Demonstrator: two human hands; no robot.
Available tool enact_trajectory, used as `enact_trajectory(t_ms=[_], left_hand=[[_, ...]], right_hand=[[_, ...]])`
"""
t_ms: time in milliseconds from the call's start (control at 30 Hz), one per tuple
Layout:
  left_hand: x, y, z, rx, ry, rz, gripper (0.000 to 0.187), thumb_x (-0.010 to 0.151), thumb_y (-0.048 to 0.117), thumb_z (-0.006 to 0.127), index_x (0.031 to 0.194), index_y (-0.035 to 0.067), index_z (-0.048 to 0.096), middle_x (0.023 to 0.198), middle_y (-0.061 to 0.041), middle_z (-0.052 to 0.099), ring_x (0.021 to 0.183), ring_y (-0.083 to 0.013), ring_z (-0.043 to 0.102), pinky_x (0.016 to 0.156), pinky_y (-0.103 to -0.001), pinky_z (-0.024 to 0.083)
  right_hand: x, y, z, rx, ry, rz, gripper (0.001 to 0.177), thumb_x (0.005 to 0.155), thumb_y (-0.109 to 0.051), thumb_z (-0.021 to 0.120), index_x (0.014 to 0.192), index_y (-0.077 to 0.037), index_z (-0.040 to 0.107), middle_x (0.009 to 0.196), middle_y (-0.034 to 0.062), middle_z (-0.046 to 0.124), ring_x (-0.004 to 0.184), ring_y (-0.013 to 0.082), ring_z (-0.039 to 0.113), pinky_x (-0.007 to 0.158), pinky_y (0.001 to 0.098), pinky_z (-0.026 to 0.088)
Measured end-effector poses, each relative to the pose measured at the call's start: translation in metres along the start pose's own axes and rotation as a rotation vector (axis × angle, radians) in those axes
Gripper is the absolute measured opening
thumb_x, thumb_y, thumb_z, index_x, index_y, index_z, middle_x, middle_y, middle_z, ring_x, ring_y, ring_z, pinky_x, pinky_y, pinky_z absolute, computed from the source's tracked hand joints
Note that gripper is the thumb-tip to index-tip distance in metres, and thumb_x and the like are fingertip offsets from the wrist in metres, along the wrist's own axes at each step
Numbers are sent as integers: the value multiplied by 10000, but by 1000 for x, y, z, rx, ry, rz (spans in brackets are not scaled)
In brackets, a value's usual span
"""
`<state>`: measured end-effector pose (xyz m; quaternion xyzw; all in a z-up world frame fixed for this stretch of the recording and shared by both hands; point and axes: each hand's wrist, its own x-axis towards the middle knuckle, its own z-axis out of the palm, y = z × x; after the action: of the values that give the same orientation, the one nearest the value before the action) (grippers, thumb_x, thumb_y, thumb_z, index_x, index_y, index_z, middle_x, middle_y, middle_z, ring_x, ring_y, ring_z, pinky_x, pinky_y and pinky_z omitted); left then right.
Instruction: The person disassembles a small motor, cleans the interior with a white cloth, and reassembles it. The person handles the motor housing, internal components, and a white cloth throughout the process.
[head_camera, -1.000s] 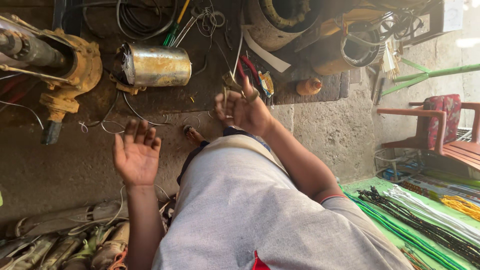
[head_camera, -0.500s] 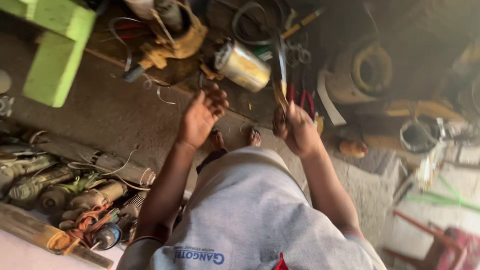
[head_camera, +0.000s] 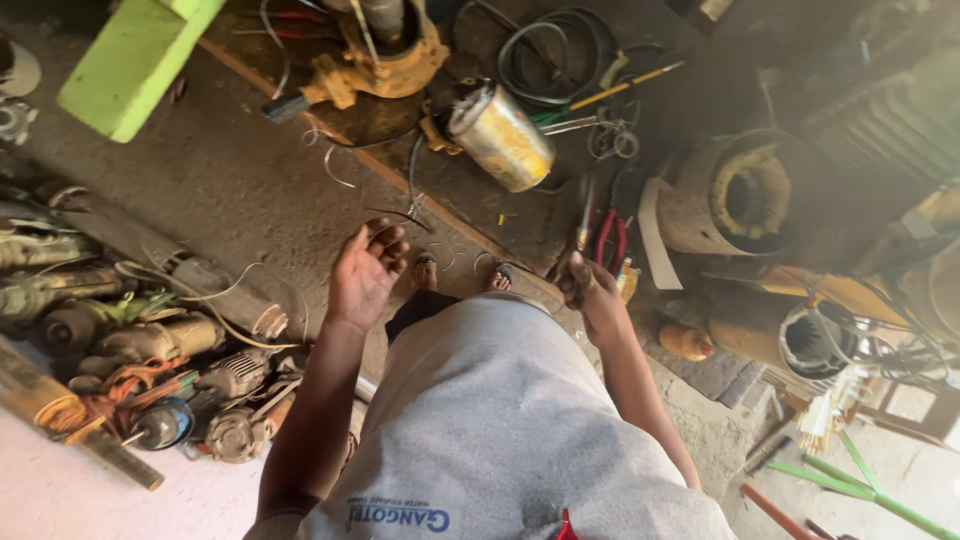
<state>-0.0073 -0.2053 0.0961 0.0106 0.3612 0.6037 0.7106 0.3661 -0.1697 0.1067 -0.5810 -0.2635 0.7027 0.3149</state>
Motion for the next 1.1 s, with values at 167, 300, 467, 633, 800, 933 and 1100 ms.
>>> enact_trajectory(t_ms=[167, 300, 467, 633, 800, 933, 1100], left_hand=[[-14, -19, 7, 3, 18, 84, 366, 1052, 365, 546, 1281, 84, 600, 1187, -84, 661, 1066, -208, 609, 920, -356, 487], [-30, -32, 0, -40, 65, 113, 354, 1061, 367, 558, 1277, 89, 590, 1190, -92, 652, 1073, -214, 604, 929, -358, 476], [-52, -47, -15, -105, 156, 146, 357, 1045, 367, 554, 1263, 87, 592, 1174, -84, 659, 1050, -212, 607, 905, -368, 479], [-53, -47, -9, 3, 136, 231, 347, 1060, 337, 557, 1285, 74, 579, 1187, -91, 667, 1059, -209, 622, 914, -353, 485], [6, -47, 37, 831, 56, 507, 446, 1082, 302, 580, 1415, 14, 511, 1328, -151, 623, 1205, -238, 620, 987, -338, 536], [73, -36, 79, 1402, -28, 779, 494, 1081, 325, 614, 1460, 30, 501, 1402, -173, 604, 1294, -297, 615, 1035, -402, 542], [130, -12, 87, 1424, 51, 832, 449, 1119, 355, 593, 1449, 59, 522, 1423, -154, 605, 1301, -288, 617, 1079, -447, 534]], right_hand=[[34, 9, -9, -205, 42, 3, 369, 1008, -422, 630, 917, -65, 651, 720, -8, 565, 623, 87, 499, 551, 252, 388], [66, 24, -11, -326, 77, -43, 386, 1005, -423, 649, 884, -57, 670, 725, -11, 591, 627, 77, 522, 554, 246, 394], [84, 51, -18, -713, 170, -241, 449, 954, -467, 705, 823, -40, 662, 636, 44, 565, 594, 116, 506, 545, 304, 406], [94, 61, -23, -881, 178, -402, 513, 920, -496, 735, 742, -26, 631, 572, 47, 526, 547, 129, 484, 530, 337, 408], [95, 58, -27, -789, 114, -403, 468, 944, -456, 736, 767, -29, 662, 576, 36, 540, 562, 103, 487, 520, 318, 402], [84, 47, -19, -573, 101, -223, 417, 963, -395, 733, 816, -10, 672, 620, 0, 577, 553, 82, 527, 502, 293, 409], [54, 24, -21, -635, 253, -369, 343, 970, -373, 723, 895, -39, 729, 685, 41, 717, 625, 136, 689, 583, 302, 538]])
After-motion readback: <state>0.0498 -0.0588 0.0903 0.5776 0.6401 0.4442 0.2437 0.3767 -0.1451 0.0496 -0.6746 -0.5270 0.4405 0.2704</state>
